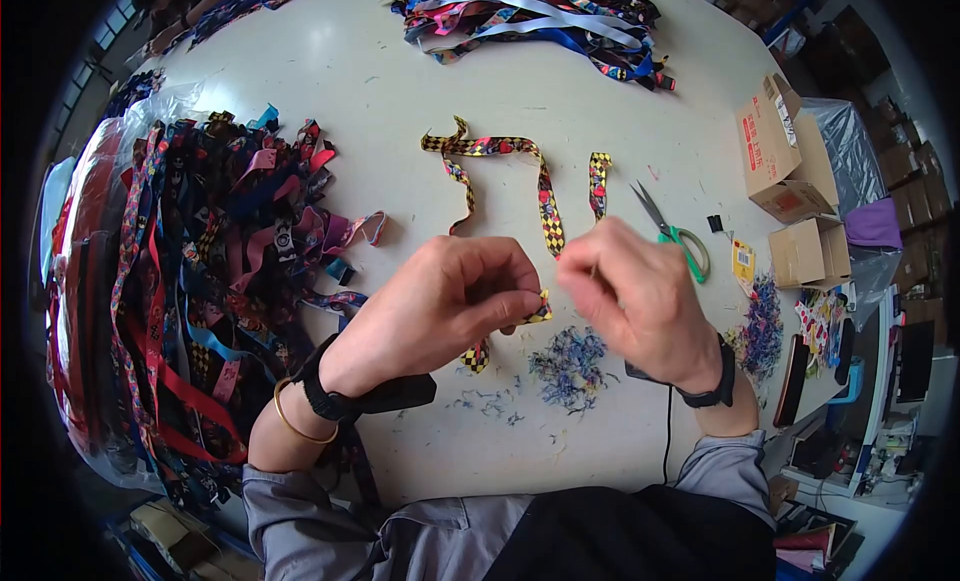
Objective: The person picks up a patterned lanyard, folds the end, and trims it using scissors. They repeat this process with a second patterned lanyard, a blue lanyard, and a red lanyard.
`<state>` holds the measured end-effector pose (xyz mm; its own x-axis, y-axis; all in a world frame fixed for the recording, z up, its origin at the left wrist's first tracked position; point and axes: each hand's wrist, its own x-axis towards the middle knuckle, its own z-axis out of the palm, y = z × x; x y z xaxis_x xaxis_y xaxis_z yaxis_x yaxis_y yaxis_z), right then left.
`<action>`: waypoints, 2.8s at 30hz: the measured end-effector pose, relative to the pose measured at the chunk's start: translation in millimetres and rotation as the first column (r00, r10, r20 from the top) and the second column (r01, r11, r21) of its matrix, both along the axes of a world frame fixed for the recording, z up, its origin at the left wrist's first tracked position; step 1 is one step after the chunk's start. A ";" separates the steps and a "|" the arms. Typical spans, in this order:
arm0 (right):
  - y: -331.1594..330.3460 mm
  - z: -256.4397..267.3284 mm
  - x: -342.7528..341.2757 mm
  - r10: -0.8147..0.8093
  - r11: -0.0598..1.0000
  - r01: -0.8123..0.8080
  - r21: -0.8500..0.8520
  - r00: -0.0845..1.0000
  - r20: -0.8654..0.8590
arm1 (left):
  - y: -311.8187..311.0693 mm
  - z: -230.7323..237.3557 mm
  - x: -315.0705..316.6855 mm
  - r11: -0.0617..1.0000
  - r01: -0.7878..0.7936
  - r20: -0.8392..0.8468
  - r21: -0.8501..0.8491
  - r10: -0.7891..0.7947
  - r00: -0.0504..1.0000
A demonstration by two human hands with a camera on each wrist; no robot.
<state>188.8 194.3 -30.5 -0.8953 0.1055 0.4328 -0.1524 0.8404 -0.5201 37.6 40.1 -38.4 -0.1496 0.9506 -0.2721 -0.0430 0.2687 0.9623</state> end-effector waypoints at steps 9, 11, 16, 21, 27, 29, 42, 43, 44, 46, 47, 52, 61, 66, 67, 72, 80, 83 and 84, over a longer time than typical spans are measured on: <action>20.5 -0.2 9.8 -0.010 0.998 -0.009 0.064 0.957 0.288 | 0.0 1.3 0.3 1.000 -0.007 -0.056 -0.022 0.006 0.998; 20.6 -0.8 11.7 0.081 0.994 -0.106 0.035 0.901 0.427 | -0.3 0.3 0.7 1.000 -0.023 -0.051 -0.010 0.022 0.998; 9.4 4.7 7.7 0.067 0.981 -0.004 -0.192 0.944 0.322 | -0.4 2.0 2.4 0.999 -0.032 -0.048 0.005 0.032 0.998; 0.5 -2.3 3.2 0.112 0.966 -0.041 -0.255 0.956 0.270 | -0.2 0.5 4.3 1.000 -0.009 -0.078 0.003 0.010 0.997; 2.5 1.1 4.7 0.055 0.969 0.021 -0.244 0.951 0.303 | 0.2 1.7 5.4 1.000 -0.018 -0.064 0.011 0.019 0.998; 2.9 2.9 4.6 0.034 0.976 0.039 -0.214 0.945 0.325 | 0.7 0.6 5.5 1.000 -0.022 -0.050 0.009 0.023 0.998; 10.4 10.7 7.8 -0.073 0.991 0.102 -0.084 0.953 0.294 | 0.0 -0.8 3.2 1.000 -0.021 -0.050 0.007 0.021 0.999; 13.2 11.7 10.3 -0.007 0.997 0.035 -0.069 0.930 0.367 | 0.0 -0.9 3.1 1.000 -0.016 -0.051 0.005 0.017 0.999; 16.4 12.4 13.5 0.056 0.998 -0.033 -0.059 0.897 0.439 | -0.1 -1.2 3.2 1.000 -0.019 -0.053 0.006 0.019 0.998; 17.8 9.7 15.1 0.120 0.992 -0.089 -0.089 0.880 0.459 | 0.3 -1.7 3.4 1.000 -0.022 -0.060 0.009 0.023 0.998; 17.1 4.5 14.1 0.124 0.989 -0.080 -0.123 0.905 0.408 | 0.4 -1.6 3.4 1.000 -0.020 -0.058 0.008 0.021 0.998; 8.8 4.1 10.0 0.090 0.962 0.002 -0.273 0.942 0.324 | 0.3 -0.7 4.2 1.000 -0.025 -0.054 0.009 0.025 0.998; 6.7 5.2 6.4 -0.032 0.977 0.087 -0.194 0.962 0.272 | 0.2 1.7 3.6 1.000 0.017 -0.038 -0.013 -0.017 0.999; -2.2 4.3 4.4 0.043 0.953 0.043 -0.301 0.961 0.273 | -0.2 -0.4 4.9 1.000 0.014 -0.075 0.005 -0.014 0.997; -1.9 2.2 4.0 0.053 0.957 0.022 -0.288 0.966 0.252 | -0.5 -1.3 5.4 1.000 0.019 -0.090 0.010 -0.018 0.996; -1.2 2.2 4.0 0.053 0.938 0.061 -0.340 0.947 0.318 | -0.5 0.2 6.3 0.999 0.034 -0.147 0.031 -0.029 0.989; -0.8 0.2 2.4 0.124 0.878 0.050 -0.476 0.937 0.326 | -1.3 1.9 4.1 0.997 0.054 -0.213 0.048 -0.042 0.976; -1.7 -4.9 2.7 0.127 0.880 0.021 -0.474 0.952 0.278 | -1.9 4.0 1.9 0.997 0.076 -0.255 0.031 -0.065 0.965; -1.8 -6.3 2.8 0.128 0.880 0.009 -0.475 0.958 0.255 | -2.6 7.1 1.0 0.996 0.090 -0.265 0.014 -0.083 0.961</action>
